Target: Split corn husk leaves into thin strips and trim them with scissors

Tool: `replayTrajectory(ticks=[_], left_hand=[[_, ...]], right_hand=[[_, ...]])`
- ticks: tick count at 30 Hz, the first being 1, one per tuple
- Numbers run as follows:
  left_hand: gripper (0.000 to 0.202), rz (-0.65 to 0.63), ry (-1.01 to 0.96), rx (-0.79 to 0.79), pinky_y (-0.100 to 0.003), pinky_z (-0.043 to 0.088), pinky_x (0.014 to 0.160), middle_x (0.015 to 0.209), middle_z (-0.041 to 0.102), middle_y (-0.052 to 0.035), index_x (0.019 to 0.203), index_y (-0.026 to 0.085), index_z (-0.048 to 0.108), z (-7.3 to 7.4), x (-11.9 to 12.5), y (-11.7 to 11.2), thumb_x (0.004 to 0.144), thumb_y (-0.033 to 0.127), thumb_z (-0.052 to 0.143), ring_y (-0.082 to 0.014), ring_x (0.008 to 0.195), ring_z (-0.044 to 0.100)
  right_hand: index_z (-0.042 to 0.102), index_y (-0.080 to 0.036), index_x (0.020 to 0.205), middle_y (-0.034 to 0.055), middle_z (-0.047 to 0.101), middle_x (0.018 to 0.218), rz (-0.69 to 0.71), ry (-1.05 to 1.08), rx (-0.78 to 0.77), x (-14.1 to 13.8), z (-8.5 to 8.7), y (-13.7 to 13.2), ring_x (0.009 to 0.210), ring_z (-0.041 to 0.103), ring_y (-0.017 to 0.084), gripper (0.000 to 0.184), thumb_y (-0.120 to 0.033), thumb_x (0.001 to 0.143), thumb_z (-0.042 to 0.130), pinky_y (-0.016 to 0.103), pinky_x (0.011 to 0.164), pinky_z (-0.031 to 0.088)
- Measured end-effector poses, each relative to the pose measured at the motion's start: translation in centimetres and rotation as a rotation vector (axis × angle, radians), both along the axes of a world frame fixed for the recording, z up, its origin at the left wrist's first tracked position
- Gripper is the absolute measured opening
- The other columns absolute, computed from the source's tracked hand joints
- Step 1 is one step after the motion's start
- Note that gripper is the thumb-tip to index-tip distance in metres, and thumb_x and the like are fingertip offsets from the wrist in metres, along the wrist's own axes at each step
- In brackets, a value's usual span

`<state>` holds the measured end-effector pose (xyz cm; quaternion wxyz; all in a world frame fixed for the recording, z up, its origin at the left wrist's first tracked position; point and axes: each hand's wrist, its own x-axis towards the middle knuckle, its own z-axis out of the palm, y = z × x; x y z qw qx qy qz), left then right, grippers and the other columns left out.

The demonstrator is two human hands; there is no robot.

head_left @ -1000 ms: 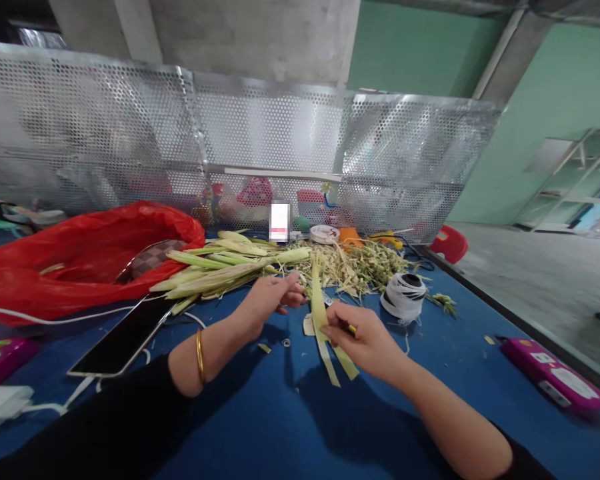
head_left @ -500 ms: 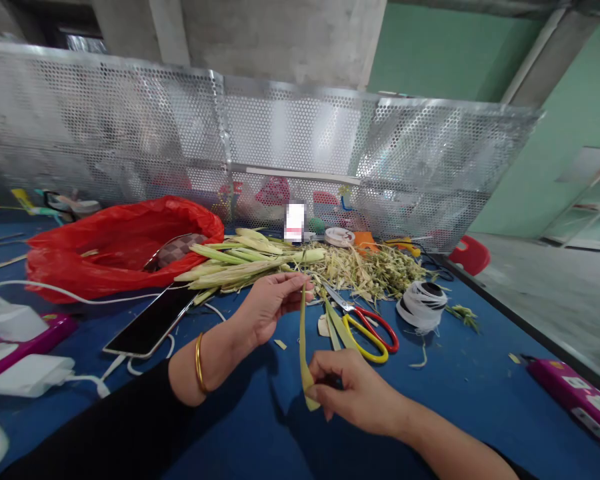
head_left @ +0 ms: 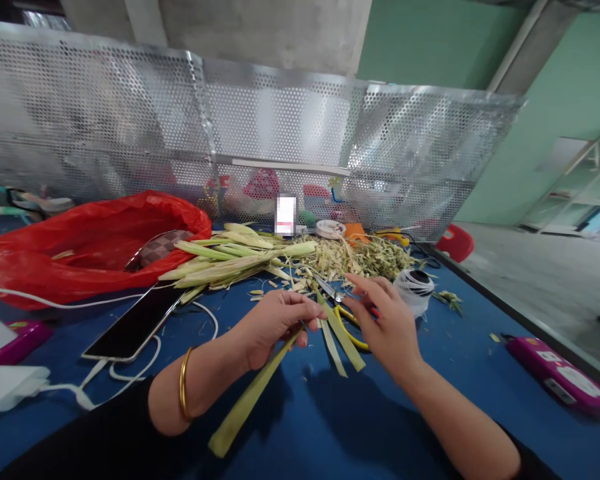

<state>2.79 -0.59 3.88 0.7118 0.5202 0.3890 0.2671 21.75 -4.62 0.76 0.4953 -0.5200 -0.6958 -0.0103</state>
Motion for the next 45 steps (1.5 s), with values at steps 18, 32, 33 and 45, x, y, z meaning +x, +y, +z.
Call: replayTrajectory(ticks=[18,32,33,45], left_hand=[[0.017,-0.072,0.079,-0.022,-0.018,0.028,0.041,0.056,0.060,0.0010,0.069,0.013,0.069,-1.3,0.1,-0.6,0.068,0.030,0.069,-0.0047,0.038,0.049],[0.012,0.015,0.026,-0.058,-0.018,0.029,0.040,0.051,0.056,0.0023,0.062,0.013,0.066,-2.0,0.4,-0.5,0.069,0.023,0.064,-0.0042,0.036,0.045],[0.013,0.017,0.017,-0.059,-0.018,0.029,0.040,0.050,0.056,0.0024,0.062,0.013,0.065,-2.1,0.5,-0.5,0.069,0.024,0.064,-0.0044,0.036,0.045],[0.015,0.049,-0.042,-0.096,-0.020,0.035,0.041,0.052,0.058,0.0014,0.063,0.014,0.061,-2.8,1.2,-2.1,0.069,0.027,0.067,-0.0076,0.040,0.052]], right_hand=[[0.064,-0.019,0.093,0.0039,0.063,0.083,0.328,0.110,-0.404,1.0,0.2,0.6,0.059,0.057,0.012,0.016,-0.029,0.088,0.053,0.026,0.059,0.047],[0.063,-0.020,0.090,0.0037,0.064,0.076,0.211,-0.204,-0.321,0.8,-0.1,0.6,0.063,0.060,0.015,0.021,-0.023,0.092,0.043,0.027,0.063,0.047],[0.063,-0.020,0.090,0.0045,0.065,0.078,0.192,-0.216,-0.295,0.6,-0.3,0.5,0.066,0.061,0.015,0.020,-0.023,0.091,0.043,0.027,0.064,0.047],[0.067,-0.017,0.097,0.0051,0.068,0.070,-0.247,0.024,-0.040,3.5,0.3,2.0,0.067,0.066,0.020,0.026,-0.031,0.088,0.047,0.031,0.067,0.051]])
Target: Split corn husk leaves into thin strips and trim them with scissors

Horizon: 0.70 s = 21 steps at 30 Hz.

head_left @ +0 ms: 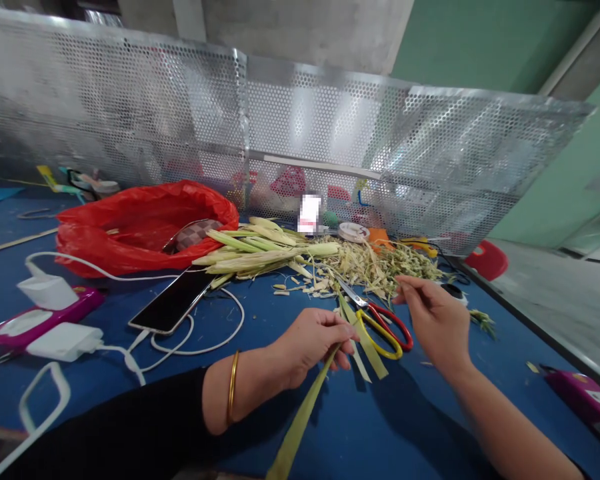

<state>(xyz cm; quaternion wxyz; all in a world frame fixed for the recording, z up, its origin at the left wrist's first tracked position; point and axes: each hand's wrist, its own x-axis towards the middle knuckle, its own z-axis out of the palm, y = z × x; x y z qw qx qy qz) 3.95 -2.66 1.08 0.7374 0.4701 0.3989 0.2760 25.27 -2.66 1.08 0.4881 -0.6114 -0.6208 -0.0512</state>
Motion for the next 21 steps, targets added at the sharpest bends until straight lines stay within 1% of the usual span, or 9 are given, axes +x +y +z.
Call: replayTrajectory(ticks=[3,6,7,9,11,13,15,19,21], left_hand=[[0.015,0.062,0.035,-0.007,-0.020,0.038,0.045,0.057,0.060,0.0001,0.066,0.014,0.062,-0.2,-0.1,0.5,0.070,0.028,0.067,-0.0102,0.049,0.059],[0.016,0.127,0.061,0.052,-0.019,0.036,0.047,0.062,0.064,-0.0019,0.066,0.014,0.062,-0.4,-0.3,1.2,0.070,0.029,0.068,-0.0117,0.056,0.062],[0.018,0.157,0.077,0.083,-0.019,0.035,0.046,0.062,0.064,-0.0024,0.065,0.014,0.062,-0.4,-0.4,1.5,0.069,0.030,0.068,-0.0115,0.057,0.061],[0.020,0.221,0.123,0.146,-0.018,0.033,0.045,0.059,0.064,-0.0026,0.061,0.015,0.061,-0.4,-0.6,2.2,0.068,0.031,0.069,-0.0099,0.054,0.056],[0.019,0.296,0.164,0.193,-0.018,0.031,0.044,0.059,0.064,-0.0027,0.059,0.015,0.060,-0.5,-0.8,3.0,0.067,0.030,0.070,-0.0081,0.051,0.050],[0.018,0.360,0.178,0.205,-0.017,0.026,0.041,0.061,0.064,-0.0027,0.060,0.014,0.061,-0.8,-0.8,3.9,0.065,0.028,0.072,-0.0062,0.047,0.045],[0.018,0.391,0.172,0.163,-0.017,0.022,0.038,0.062,0.064,-0.0019,0.062,0.014,0.061,-1.2,-0.6,4.7,0.063,0.027,0.073,-0.0045,0.042,0.041],[0.016,0.423,0.174,0.164,-0.018,0.025,0.037,0.064,0.063,-0.0014,0.063,0.014,0.058,-1.8,0.9,6.4,0.065,0.024,0.071,-0.0049,0.040,0.045],[0.016,0.440,0.176,0.183,-0.018,0.029,0.038,0.065,0.063,-0.0014,0.063,0.014,0.058,-1.9,1.8,7.3,0.068,0.023,0.069,-0.0052,0.041,0.048]], right_hand=[[0.061,-0.013,0.116,0.0136,0.069,0.097,-0.014,-0.355,0.013,0.8,0.0,1.9,0.088,0.065,0.023,0.035,-0.021,0.092,0.037,0.034,0.080,0.048],[0.050,0.001,0.127,0.0289,0.054,0.125,-0.278,-0.593,-0.066,0.9,-0.4,3.3,0.110,0.056,0.034,0.044,-0.014,0.086,0.044,0.043,0.086,0.042],[0.054,-0.001,0.121,0.0280,0.055,0.124,-0.282,-0.648,-0.098,0.8,-0.5,3.4,0.110,0.056,0.035,0.040,-0.014,0.085,0.046,0.043,0.089,0.040],[0.066,-0.012,0.099,0.0175,0.067,0.106,-0.146,-0.700,-0.204,0.2,-0.7,2.9,0.097,0.061,0.029,0.024,-0.018,0.088,0.047,0.040,0.087,0.039],[0.067,-0.019,0.082,0.0075,0.070,0.086,-0.015,-0.615,-0.331,-0.5,-0.8,1.9,0.081,0.064,0.022,0.023,-0.028,0.091,0.047,0.033,0.076,0.040],[0.064,-0.021,0.078,0.0039,0.069,0.077,0.062,-0.520,-0.476,-1.4,-0.9,0.9,0.069,0.062,0.019,0.023,-0.036,0.089,0.050,0.027,0.061,0.037],[0.062,-0.021,0.079,0.0033,0.068,0.073,0.107,-0.485,-0.597,-2.1,-1.0,0.3,0.064,0.060,0.017,0.019,-0.037,0.086,0.054,0.025,0.053,0.031],[0.061,-0.019,0.084,0.0050,0.067,0.079,0.144,-0.459,-0.633,-2.8,-1.4,0.1,0.069,0.060,0.018,0.007,-0.024,0.082,0.056,0.025,0.055,0.030],[0.062,-0.018,0.083,0.0054,0.068,0.079,0.171,-0.414,-0.634,-2.8,-1.7,0.2,0.071,0.060,0.018,0.009,-0.017,0.081,0.053,0.025,0.058,0.032]])
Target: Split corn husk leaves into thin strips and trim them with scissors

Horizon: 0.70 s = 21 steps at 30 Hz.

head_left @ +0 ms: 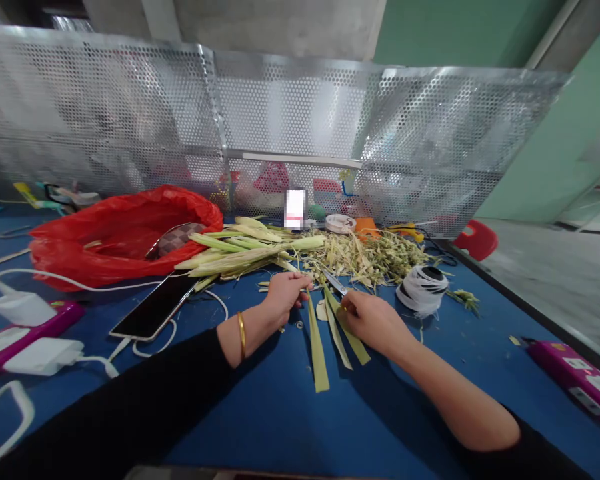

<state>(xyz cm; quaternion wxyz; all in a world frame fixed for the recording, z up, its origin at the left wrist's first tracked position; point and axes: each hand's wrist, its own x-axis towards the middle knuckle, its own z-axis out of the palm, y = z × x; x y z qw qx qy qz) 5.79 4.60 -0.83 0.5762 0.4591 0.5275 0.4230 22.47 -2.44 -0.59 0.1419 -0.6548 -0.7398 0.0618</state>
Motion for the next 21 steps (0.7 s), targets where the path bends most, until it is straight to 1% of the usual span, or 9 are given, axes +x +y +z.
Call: replayTrajectory(ticks=[4,6,8,9,11,13,15,18,21], left_hand=[[0.012,-0.005,0.003,0.015,-0.019,0.039,0.042,0.070,0.066,-0.0037,0.068,0.013,0.059,-0.1,1.7,1.4,0.070,0.020,0.068,-0.0084,0.046,0.057],[0.011,-0.030,0.012,0.013,-0.021,0.042,0.044,0.073,0.067,-0.0059,0.073,0.012,0.060,-0.1,2.1,1.6,0.069,0.018,0.069,-0.0114,0.050,0.061],[0.014,-0.049,0.029,0.027,-0.021,0.044,0.045,0.080,0.068,-0.0080,0.082,0.012,0.061,-0.2,2.0,1.5,0.071,0.018,0.067,-0.0125,0.053,0.063],[0.016,-0.056,0.039,0.041,-0.021,0.045,0.045,0.085,0.068,-0.0085,0.087,0.012,0.061,-0.2,1.9,1.3,0.072,0.018,0.065,-0.0120,0.054,0.064],[0.018,-0.076,0.063,0.072,-0.019,0.044,0.043,0.091,0.067,-0.0082,0.092,0.012,0.061,-0.1,1.3,0.7,0.075,0.019,0.063,-0.0103,0.054,0.063],[0.015,-0.117,0.092,0.089,-0.018,0.041,0.040,0.083,0.067,-0.0056,0.088,0.012,0.063,-0.1,0.5,-0.2,0.074,0.017,0.062,-0.0096,0.051,0.061],[0.010,-0.158,0.119,0.091,-0.016,0.039,0.039,0.069,0.064,-0.0016,0.081,0.012,0.064,-0.1,-0.3,-1.2,0.072,0.014,0.062,-0.0091,0.048,0.060],[0.008,-0.204,0.140,0.075,-0.015,0.037,0.038,0.061,0.062,0.0005,0.076,0.013,0.065,-0.1,-1.6,-2.4,0.070,0.012,0.061,-0.0090,0.047,0.059],[0.010,-0.274,0.158,0.079,-0.016,0.037,0.040,0.068,0.067,-0.0017,0.076,0.014,0.066,0.2,-2.8,-3.1,0.072,0.014,0.058,-0.0083,0.048,0.059]], right_hand=[[0.063,-0.018,0.082,0.0044,0.069,0.078,0.030,0.082,-0.025,0.3,-0.3,0.1,0.072,0.061,0.017,0.017,-0.012,0.083,0.047,0.025,0.062,0.035],[0.064,-0.018,0.085,0.0041,0.068,0.079,0.022,0.089,0.021,0.4,-0.2,0.0,0.072,0.061,0.017,0.018,-0.013,0.084,0.046,0.026,0.063,0.036],[0.065,-0.019,0.088,0.0050,0.066,0.085,0.072,0.113,0.112,0.4,0.0,-0.2,0.075,0.060,0.017,0.019,-0.015,0.087,0.046,0.026,0.065,0.038],[0.065,-0.019,0.090,0.0056,0.065,0.089,0.143,0.128,0.161,0.3,0.1,-0.3,0.079,0.059,0.018,0.019,-0.016,0.088,0.046,0.027,0.068,0.039],[0.066,-0.019,0.093,0.0068,0.063,0.093,0.343,0.138,0.229,0.1,0.3,-0.6,0.086,0.058,0.018,0.020,-0.018,0.090,0.047,0.028,0.074,0.041],[0.067,-0.020,0.091,0.0068,0.062,0.089,0.529,0.103,0.231,-0.2,0.3,-0.8,0.087,0.056,0.019,0.019,-0.021,0.091,0.048,0.031,0.077,0.040],[0.067,-0.020,0.086,0.0054,0.062,0.081,0.618,0.054,0.189,-0.6,0.0,-1.0,0.083,0.055,0.019,0.018,-0.026,0.091,0.051,0.032,0.075,0.039],[0.066,-0.020,0.082,0.0042,0.061,0.076,0.611,0.046,0.154,-0.8,-0.7,-1.0,0.079,0.055,0.019,0.019,-0.029,0.092,0.052,0.033,0.073,0.038],[0.066,-0.020,0.082,0.0042,0.062,0.079,0.584,0.086,0.136,-0.9,-1.0,-1.0,0.078,0.055,0.019,0.021,-0.031,0.093,0.051,0.033,0.072,0.037]])
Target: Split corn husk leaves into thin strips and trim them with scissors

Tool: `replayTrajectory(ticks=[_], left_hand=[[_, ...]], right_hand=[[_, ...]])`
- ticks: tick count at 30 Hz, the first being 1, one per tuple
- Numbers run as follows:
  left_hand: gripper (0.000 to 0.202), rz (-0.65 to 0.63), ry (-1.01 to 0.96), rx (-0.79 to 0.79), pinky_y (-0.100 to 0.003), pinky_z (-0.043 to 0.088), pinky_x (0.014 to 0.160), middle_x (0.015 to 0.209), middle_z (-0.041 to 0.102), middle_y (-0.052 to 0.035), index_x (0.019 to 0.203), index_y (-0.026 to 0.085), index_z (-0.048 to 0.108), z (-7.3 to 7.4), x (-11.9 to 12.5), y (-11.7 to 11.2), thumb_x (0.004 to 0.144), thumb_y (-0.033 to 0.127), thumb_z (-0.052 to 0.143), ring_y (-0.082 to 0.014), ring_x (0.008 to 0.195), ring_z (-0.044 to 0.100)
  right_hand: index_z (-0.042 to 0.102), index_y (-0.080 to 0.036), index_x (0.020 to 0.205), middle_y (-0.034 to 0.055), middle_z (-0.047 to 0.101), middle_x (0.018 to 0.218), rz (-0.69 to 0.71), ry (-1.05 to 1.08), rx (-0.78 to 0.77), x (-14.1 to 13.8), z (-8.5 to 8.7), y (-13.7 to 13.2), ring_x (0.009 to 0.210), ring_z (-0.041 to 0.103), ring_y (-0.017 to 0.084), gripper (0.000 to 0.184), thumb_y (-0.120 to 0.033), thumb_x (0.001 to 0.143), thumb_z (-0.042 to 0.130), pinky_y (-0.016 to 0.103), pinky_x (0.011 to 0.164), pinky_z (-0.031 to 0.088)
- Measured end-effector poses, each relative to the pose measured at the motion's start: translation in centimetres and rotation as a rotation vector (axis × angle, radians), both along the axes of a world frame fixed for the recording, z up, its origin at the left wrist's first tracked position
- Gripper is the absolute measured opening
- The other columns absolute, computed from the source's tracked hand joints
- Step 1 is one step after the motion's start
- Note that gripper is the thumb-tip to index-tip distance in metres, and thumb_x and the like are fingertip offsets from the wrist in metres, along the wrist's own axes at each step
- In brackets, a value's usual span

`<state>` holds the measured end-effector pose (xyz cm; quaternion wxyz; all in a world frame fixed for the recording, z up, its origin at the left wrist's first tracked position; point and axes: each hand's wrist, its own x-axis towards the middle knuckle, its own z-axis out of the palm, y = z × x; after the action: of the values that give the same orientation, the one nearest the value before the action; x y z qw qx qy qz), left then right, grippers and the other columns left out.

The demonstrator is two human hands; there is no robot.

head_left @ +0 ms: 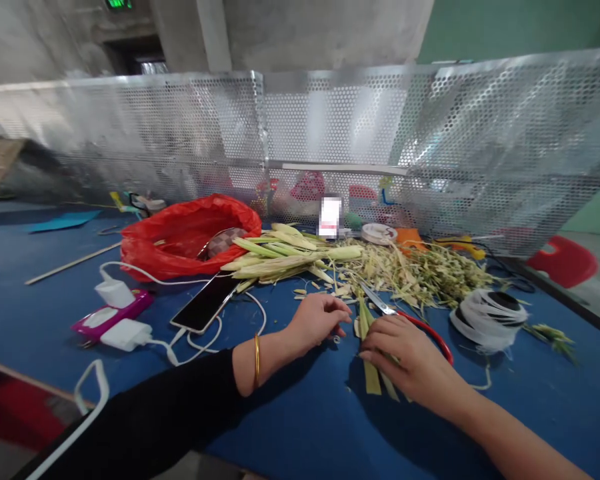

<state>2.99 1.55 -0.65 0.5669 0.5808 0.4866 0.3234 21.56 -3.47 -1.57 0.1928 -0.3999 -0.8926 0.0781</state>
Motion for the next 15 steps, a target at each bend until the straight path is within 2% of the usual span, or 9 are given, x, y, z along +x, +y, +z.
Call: replayTrajectory(ticks=[3,6,8,11,13,15], left_hand=[[0.013,-0.056,0.074,0.086,-0.018,0.041,0.046,0.074,0.070,-0.0038,0.077,0.014,0.068,0.5,-1.5,0.4,0.073,0.018,0.056,-0.0091,0.051,0.061],[0.017,-0.022,0.205,0.299,-0.023,0.048,0.058,0.072,0.071,-0.0031,0.078,0.015,0.071,1.3,-3.7,1.7,0.074,0.022,0.056,-0.0123,0.058,0.064],[0.020,0.074,0.413,0.490,-0.025,0.049,0.064,0.070,0.072,-0.0017,0.082,0.018,0.072,2.1,-5.5,2.9,0.077,0.025,0.055,-0.0151,0.064,0.066],[0.023,0.242,0.900,0.719,-0.027,0.047,0.073,0.089,0.074,0.0010,0.089,0.027,0.073,3.2,-8.7,4.7,0.079,0.028,0.053,-0.0186,0.084,0.066],[0.027,0.318,1.001,0.717,-0.031,0.045,0.077,0.098,0.073,-0.0027,0.093,0.025,0.073,3.7,-10.7,5.8,0.079,0.025,0.050,-0.0234,0.094,0.064],[0.027,0.353,1.067,0.697,-0.032,0.045,0.077,0.098,0.073,-0.0057,0.090,0.024,0.073,3.7,-12.4,6.7,0.077,0.024,0.050,-0.0258,0.096,0.064]], right_hand=[[0.066,-0.022,0.083,0.0030,0.062,0.078,0.013,-0.021,-0.036,-0.1,0.1,-0.1,0.079,0.056,0.019,0.019,-0.031,0.092,0.052,0.034,0.074,0.037],[0.065,-0.022,0.084,0.0037,0.063,0.080,0.013,-0.011,-0.031,-0.2,0.4,-0.3,0.079,0.056,0.019,0.021,-0.032,0.094,0.049,0.035,0.076,0.037],[0.064,-0.022,0.084,0.0043,0.063,0.082,0.007,0.010,-0.023,-0.2,0.5,-0.3,0.079,0.056,0.019,0.023,-0.032,0.095,0.047,0.035,0.075,0.037],[0.063,-0.022,0.083,0.0041,0.063,0.081,0.002,0.020,-0.022,-0.1,0.3,-0.1,0.078,0.057,0.018,0.024,-0.031,0.095,0.045,0.035,0.075,0.038],[0.063,-0.022,0.083,0.0037,0.063,0.080,0.004,0.021,-0.029,-0.1,-0.1,0.0,0.077,0.057,0.018,0.024,-0.031,0.096,0.045,0.034,0.074,0.038],[0.062,-0.022,0.082,0.0033,0.063,0.079,0.006,0.021,-0.035,-0.1,-0.4,0.2,0.077,0.057,0.017,0.025,-0.031,0.096,0.045,0.033,0.074,0.039]])
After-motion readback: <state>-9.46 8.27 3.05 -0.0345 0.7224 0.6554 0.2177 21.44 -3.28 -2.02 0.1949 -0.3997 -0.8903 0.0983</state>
